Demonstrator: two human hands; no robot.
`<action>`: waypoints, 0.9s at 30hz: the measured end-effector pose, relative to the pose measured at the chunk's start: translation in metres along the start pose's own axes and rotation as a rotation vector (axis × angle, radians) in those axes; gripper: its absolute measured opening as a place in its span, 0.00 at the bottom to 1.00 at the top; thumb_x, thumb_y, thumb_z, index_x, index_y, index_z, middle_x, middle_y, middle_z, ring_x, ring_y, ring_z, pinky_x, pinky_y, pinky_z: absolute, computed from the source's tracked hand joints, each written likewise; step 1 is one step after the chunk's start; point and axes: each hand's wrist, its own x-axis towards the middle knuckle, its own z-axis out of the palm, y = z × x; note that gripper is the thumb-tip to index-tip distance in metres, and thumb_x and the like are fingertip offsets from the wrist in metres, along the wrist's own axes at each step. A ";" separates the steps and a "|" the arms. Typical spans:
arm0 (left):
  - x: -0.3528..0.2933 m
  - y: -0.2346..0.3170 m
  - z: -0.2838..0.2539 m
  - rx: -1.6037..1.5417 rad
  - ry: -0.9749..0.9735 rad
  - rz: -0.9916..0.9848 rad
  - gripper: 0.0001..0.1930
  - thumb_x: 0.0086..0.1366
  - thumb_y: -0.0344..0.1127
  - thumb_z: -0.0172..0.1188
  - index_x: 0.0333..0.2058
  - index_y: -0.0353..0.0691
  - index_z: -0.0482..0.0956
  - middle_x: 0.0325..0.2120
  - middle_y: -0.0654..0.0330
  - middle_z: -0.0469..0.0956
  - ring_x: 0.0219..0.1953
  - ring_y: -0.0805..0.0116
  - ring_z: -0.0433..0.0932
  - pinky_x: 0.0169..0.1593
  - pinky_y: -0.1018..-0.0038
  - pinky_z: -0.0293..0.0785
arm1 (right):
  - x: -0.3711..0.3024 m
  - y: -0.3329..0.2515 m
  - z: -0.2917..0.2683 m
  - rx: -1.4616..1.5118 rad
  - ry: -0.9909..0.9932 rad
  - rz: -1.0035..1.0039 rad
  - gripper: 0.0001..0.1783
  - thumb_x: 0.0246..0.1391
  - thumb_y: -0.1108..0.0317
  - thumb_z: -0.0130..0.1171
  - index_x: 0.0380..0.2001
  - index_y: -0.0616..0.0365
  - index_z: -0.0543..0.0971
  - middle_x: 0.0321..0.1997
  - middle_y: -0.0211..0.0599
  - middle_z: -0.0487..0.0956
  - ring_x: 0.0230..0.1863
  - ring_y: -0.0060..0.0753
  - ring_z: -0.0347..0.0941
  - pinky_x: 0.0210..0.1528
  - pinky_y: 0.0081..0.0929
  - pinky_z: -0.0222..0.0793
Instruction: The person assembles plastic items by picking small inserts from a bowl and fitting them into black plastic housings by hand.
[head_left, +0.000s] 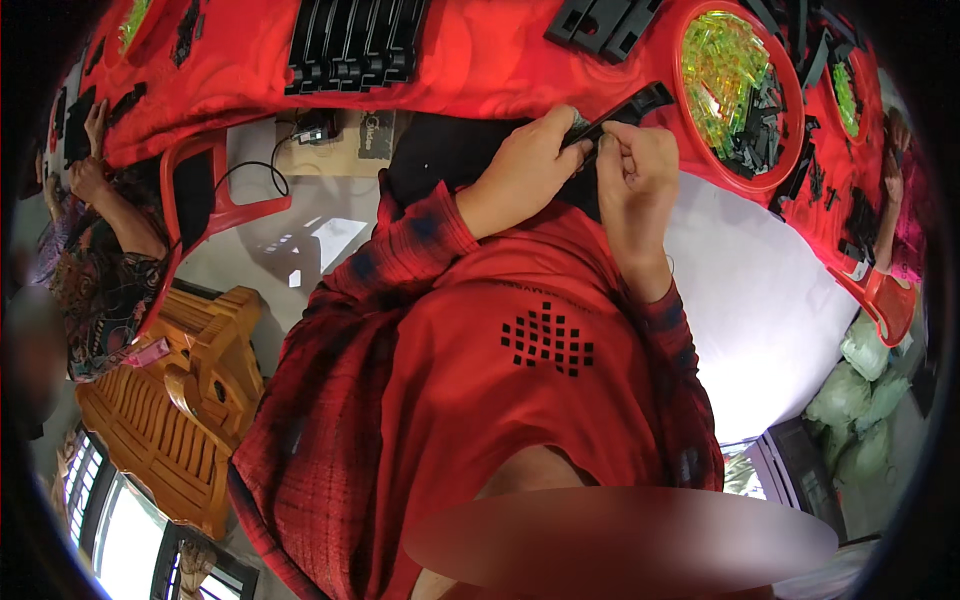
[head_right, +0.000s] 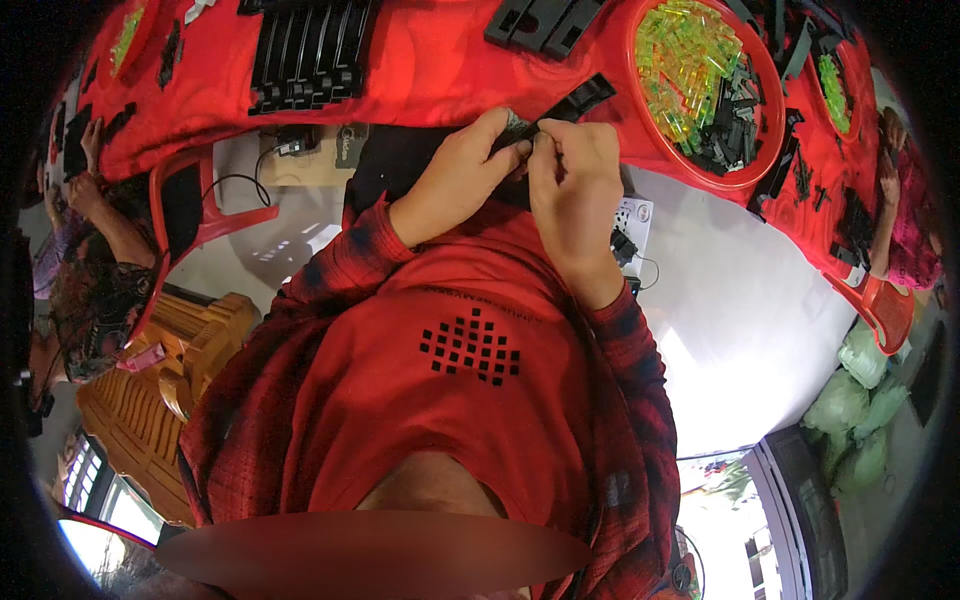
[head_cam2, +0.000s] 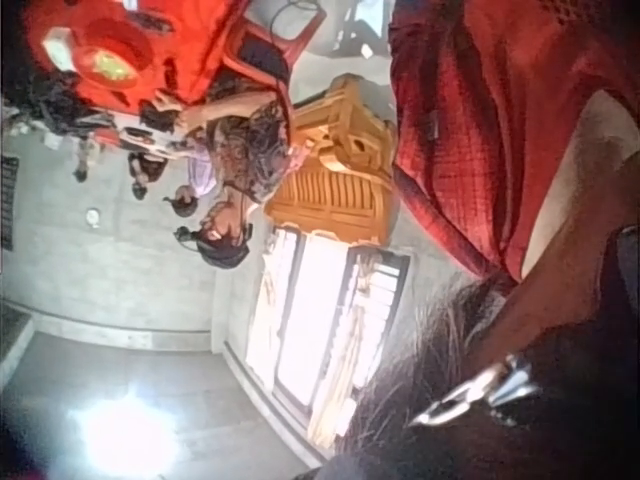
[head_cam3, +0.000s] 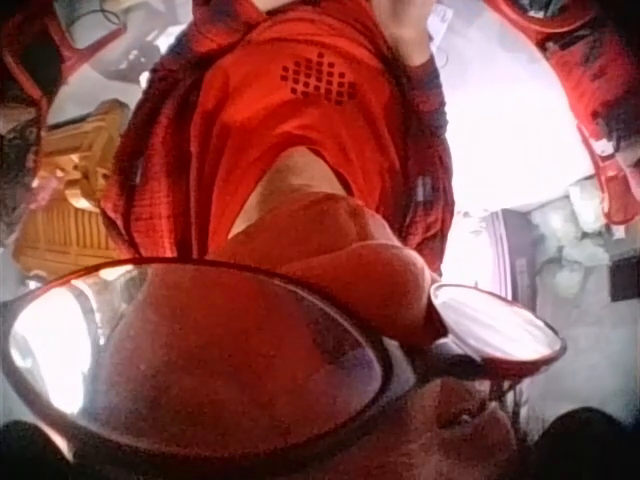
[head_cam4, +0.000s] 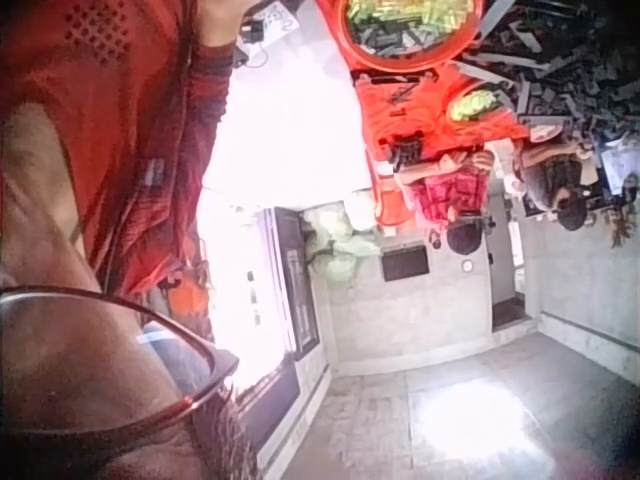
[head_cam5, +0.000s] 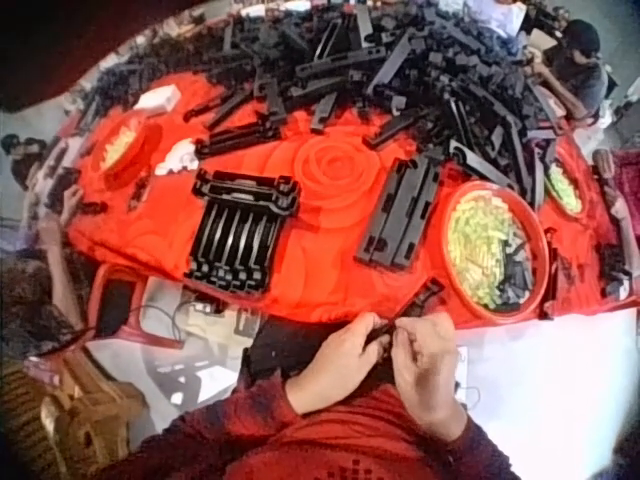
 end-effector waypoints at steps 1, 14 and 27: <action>-0.001 0.002 0.000 -0.002 0.000 0.000 0.09 0.69 0.33 0.56 0.41 0.33 0.69 0.28 0.53 0.78 0.31 0.64 0.79 0.36 0.68 0.73 | -0.002 0.003 0.000 -0.002 -0.001 0.000 0.08 0.50 0.80 0.62 0.34 0.58 0.80 0.33 0.40 0.74 0.30 0.39 0.71 0.31 0.30 0.68; -0.012 -0.002 0.001 -0.439 -0.102 -0.049 0.05 0.70 0.30 0.55 0.41 0.37 0.74 0.32 0.65 0.78 0.33 0.79 0.75 0.38 0.80 0.73 | 0.008 0.007 -0.012 0.211 0.052 0.095 0.31 0.58 0.73 0.63 0.61 0.69 0.64 0.40 0.37 0.72 0.33 0.19 0.69 0.36 0.17 0.69; -0.015 -0.001 0.003 -0.613 -0.050 -0.039 0.06 0.70 0.31 0.58 0.41 0.36 0.77 0.32 0.65 0.79 0.33 0.78 0.77 0.39 0.80 0.75 | 0.003 -0.004 -0.010 0.239 0.077 0.016 0.28 0.59 0.76 0.60 0.60 0.70 0.64 0.41 0.37 0.73 0.34 0.20 0.72 0.37 0.18 0.70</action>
